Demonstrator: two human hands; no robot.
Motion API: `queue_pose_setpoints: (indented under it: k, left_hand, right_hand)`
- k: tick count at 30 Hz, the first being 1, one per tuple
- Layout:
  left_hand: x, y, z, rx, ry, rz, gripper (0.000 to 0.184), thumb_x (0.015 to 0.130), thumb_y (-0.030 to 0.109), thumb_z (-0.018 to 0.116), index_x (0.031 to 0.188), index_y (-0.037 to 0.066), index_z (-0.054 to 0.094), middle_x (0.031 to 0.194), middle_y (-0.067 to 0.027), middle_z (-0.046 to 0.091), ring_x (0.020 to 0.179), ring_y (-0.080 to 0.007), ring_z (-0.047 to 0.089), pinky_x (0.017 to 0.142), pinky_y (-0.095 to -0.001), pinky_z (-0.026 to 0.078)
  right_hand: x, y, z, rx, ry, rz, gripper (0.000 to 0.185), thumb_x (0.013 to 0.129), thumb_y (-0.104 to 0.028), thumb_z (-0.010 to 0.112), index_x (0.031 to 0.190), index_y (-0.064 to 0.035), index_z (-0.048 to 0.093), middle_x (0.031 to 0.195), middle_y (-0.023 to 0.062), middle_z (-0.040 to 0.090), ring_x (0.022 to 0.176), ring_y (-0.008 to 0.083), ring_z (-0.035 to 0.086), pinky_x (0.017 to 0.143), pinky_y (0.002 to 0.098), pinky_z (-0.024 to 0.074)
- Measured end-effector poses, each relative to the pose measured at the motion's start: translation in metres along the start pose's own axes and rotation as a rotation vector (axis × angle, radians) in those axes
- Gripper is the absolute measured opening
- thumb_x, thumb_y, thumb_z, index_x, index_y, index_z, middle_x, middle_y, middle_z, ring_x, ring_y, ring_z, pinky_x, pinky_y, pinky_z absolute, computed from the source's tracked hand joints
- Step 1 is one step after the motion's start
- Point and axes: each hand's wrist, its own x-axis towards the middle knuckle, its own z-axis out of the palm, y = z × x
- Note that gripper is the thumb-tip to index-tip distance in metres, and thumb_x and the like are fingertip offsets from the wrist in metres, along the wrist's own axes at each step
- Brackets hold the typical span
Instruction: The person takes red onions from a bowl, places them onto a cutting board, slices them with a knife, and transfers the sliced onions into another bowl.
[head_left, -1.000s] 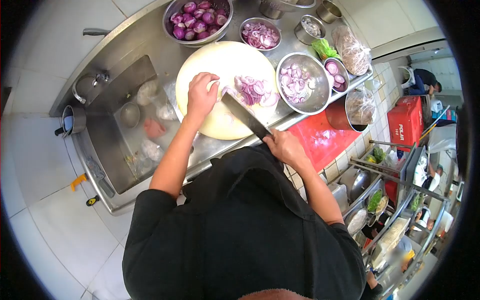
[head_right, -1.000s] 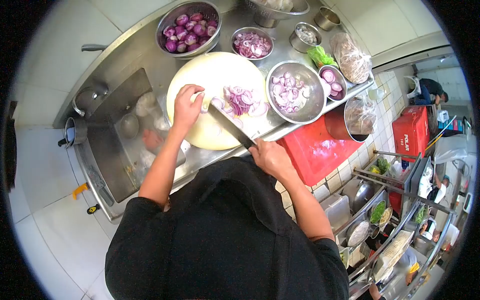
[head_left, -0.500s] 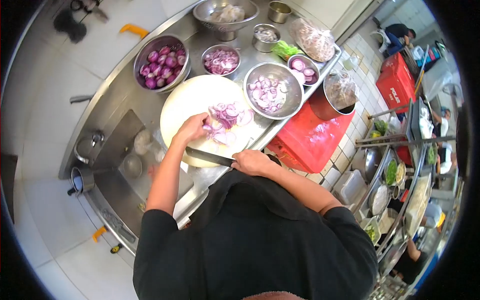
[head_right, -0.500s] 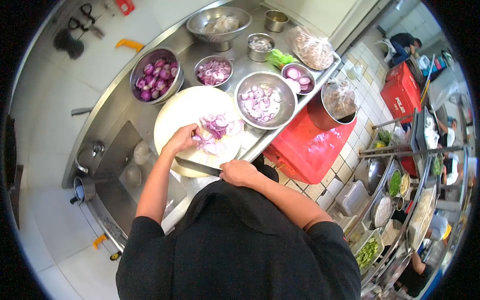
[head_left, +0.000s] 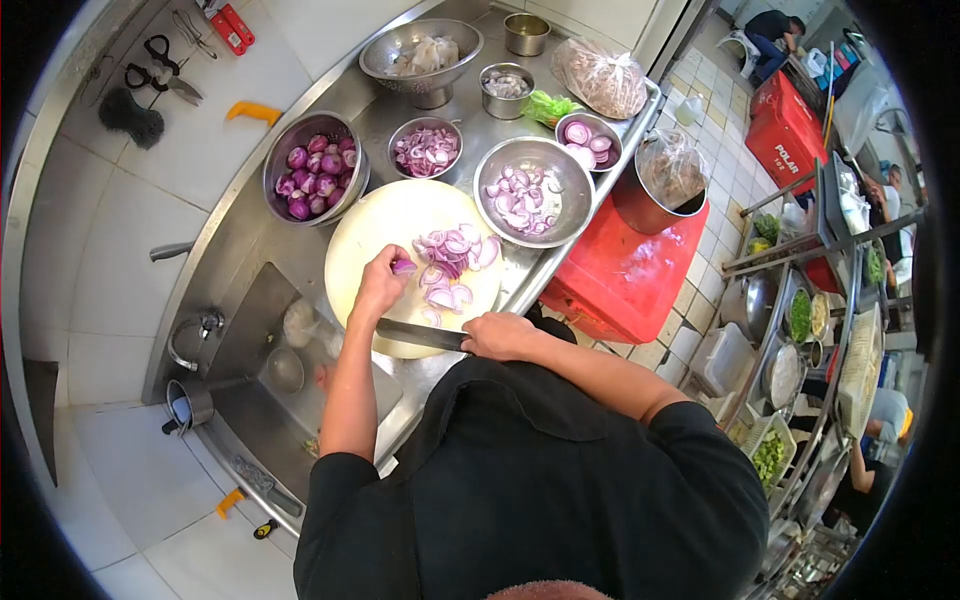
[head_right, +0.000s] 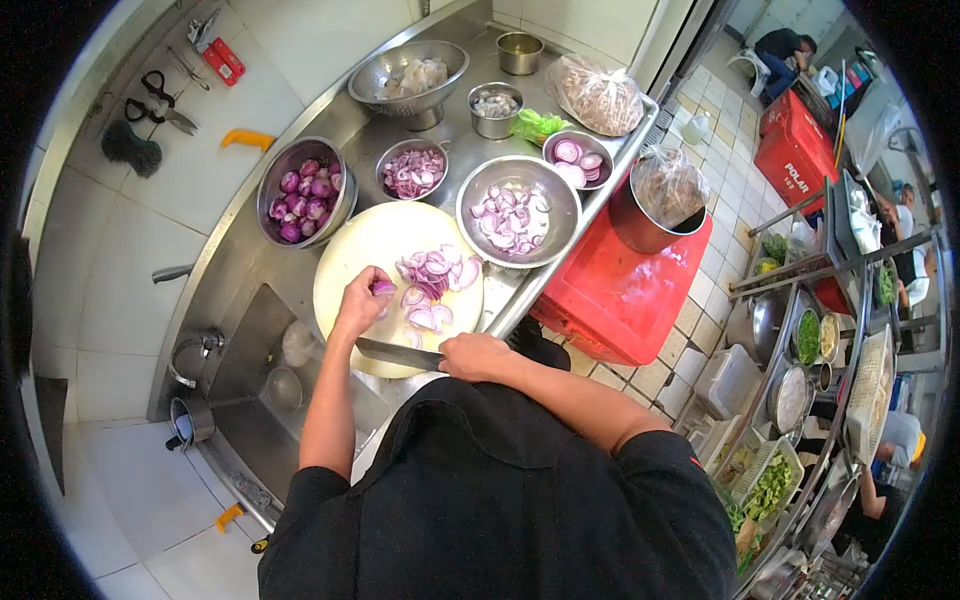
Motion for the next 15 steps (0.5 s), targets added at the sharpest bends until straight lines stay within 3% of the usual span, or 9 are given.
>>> queue_pose_setpoints:
  k: [2, 5, 6, 11, 12, 15]
  left_hand:
    - [-0.004, 0.013, -0.004, -0.067, 0.101, 0.061, 0.026, 0.083, 0.005, 0.074, 0.107, 0.001, 0.066, 0.093, -0.0079, 0.071, 0.084, -0.0162, 0.065, 0.079, -0.0304, 0.053]
    - [-0.016, 0.043, -0.011, -0.151, 0.289, 0.191, 0.025, 0.083, 0.004, 0.074, 0.107, 0.002, 0.066, 0.093, -0.0064, 0.07, 0.084, -0.0141, 0.064, 0.076, -0.0293, 0.052]
    - [-0.022, 0.05, -0.011, -0.222, 0.303, 0.146, 0.025, 0.084, 0.003, 0.073, 0.108, 0.003, 0.066, 0.094, -0.0048, 0.07, 0.084, -0.0126, 0.063, 0.075, -0.0283, 0.051]
    - [-0.055, 0.047, 0.026, -0.21, 0.449, 0.3, 0.02, 0.084, -0.005, 0.069, 0.102, 0.002, 0.066, 0.108, -0.0082, 0.065, 0.088, -0.0158, 0.063, 0.075, -0.029, 0.053]
    - [-0.063, 0.031, 0.042, -0.21, 0.413, 0.267, 0.022, 0.084, -0.005, 0.07, 0.103, 0.003, 0.066, 0.113, -0.0077, 0.063, 0.096, -0.0152, 0.064, 0.078, -0.0297, 0.055]
    - [-0.098, 0.013, 0.078, 0.025, 0.294, 0.226, 0.026, 0.08, -0.002, 0.075, 0.105, 0.002, 0.068, 0.11, -0.0145, 0.063, 0.104, -0.0287, 0.064, 0.09, -0.0367, 0.053]
  right_hand:
    - [0.002, 0.005, 0.005, 0.013, 0.049, 0.011, 0.041, 0.099, -0.04, 0.059, 0.115, -0.0033, 0.07, 0.106, 0.024, 0.073, 0.103, 0.0427, 0.07, 0.09, 0.0536, 0.0546]
    - [0.003, 0.008, -0.01, 0.033, 0.046, 0.141, 0.041, 0.099, -0.038, 0.059, 0.118, -0.0041, 0.069, 0.111, 0.0247, 0.072, 0.108, 0.0424, 0.069, 0.094, 0.0536, 0.0533]
    - [0.004, 0.01, -0.014, 0.038, 0.093, 0.147, 0.04, 0.099, -0.037, 0.057, 0.119, -0.0047, 0.069, 0.113, 0.0242, 0.072, 0.108, 0.0424, 0.069, 0.096, 0.0531, 0.0531]
    - [0.01, 0.02, -0.032, 0.007, 0.247, 0.209, 0.037, 0.097, -0.029, 0.054, 0.117, -0.0022, 0.068, 0.111, 0.0257, 0.072, 0.106, 0.0426, 0.07, 0.095, 0.0533, 0.054]
    - [0.011, 0.023, -0.032, -0.014, 0.266, 0.184, 0.036, 0.098, -0.029, 0.054, 0.116, -0.0013, 0.068, 0.11, 0.0262, 0.072, 0.105, 0.0428, 0.07, 0.094, 0.0537, 0.0539]
    - [0.003, 0.023, -0.031, -0.039, 0.297, 0.149, 0.035, 0.099, -0.031, 0.057, 0.111, 0.0006, 0.067, 0.106, 0.0276, 0.072, 0.103, 0.0445, 0.069, 0.092, 0.0546, 0.0534]
